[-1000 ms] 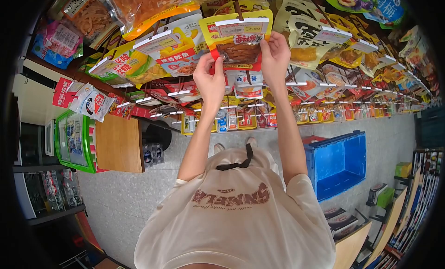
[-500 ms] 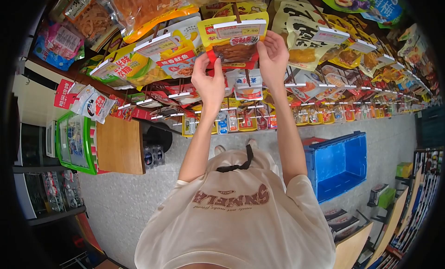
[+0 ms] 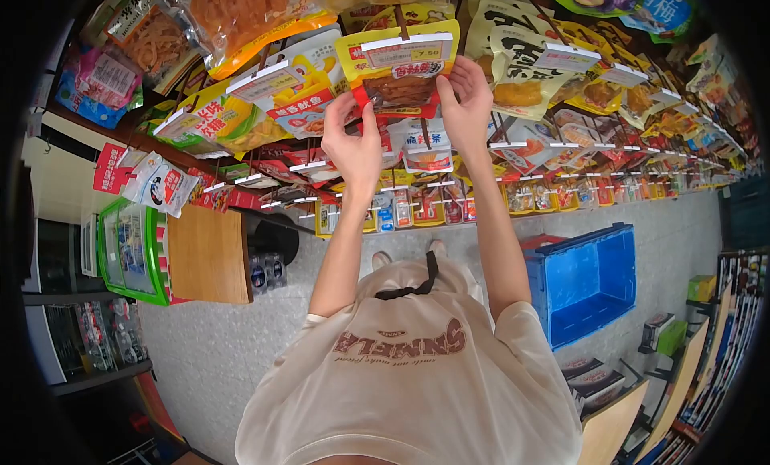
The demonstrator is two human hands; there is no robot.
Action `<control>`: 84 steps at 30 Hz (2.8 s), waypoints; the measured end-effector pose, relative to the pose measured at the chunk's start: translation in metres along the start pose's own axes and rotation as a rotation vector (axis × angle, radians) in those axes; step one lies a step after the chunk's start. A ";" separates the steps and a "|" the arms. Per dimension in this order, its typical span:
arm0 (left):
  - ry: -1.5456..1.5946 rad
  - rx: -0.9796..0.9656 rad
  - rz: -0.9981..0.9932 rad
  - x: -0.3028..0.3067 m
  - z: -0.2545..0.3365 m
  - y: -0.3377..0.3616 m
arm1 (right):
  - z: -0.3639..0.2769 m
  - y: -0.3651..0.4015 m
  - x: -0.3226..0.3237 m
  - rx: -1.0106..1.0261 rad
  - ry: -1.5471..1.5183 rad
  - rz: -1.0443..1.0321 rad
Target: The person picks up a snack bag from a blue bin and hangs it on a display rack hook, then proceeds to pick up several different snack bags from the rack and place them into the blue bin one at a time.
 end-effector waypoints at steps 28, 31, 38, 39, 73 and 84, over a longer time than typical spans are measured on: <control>-0.129 0.092 0.437 0.159 -0.052 -0.005 | -0.025 0.088 -0.021 0.051 0.572 -0.153; -0.099 0.163 0.516 0.191 -0.079 0.004 | -0.029 0.109 -0.021 0.050 0.648 -0.175; -0.253 0.356 0.318 0.258 -0.158 0.080 | -0.038 0.185 -0.008 -0.062 0.870 -0.256; -0.329 0.400 0.202 0.264 -0.176 0.098 | -0.040 0.194 -0.009 -0.068 0.860 -0.296; -0.850 1.151 -0.721 0.625 -0.218 0.620 | -0.206 0.639 0.217 -0.889 0.880 -0.572; -0.479 1.280 -0.549 0.635 -0.181 0.624 | -0.281 0.698 0.164 -0.935 0.829 -0.641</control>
Point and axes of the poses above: each hand's wrist, its own y-axis away from the middle knuckle, its own x-axis out of the back of the hand, z = x × y, the point moved 3 cm from there along -y, towards the middle knuckle, and after that the axes turned 8 degrees about x, right-handed, at the moved point
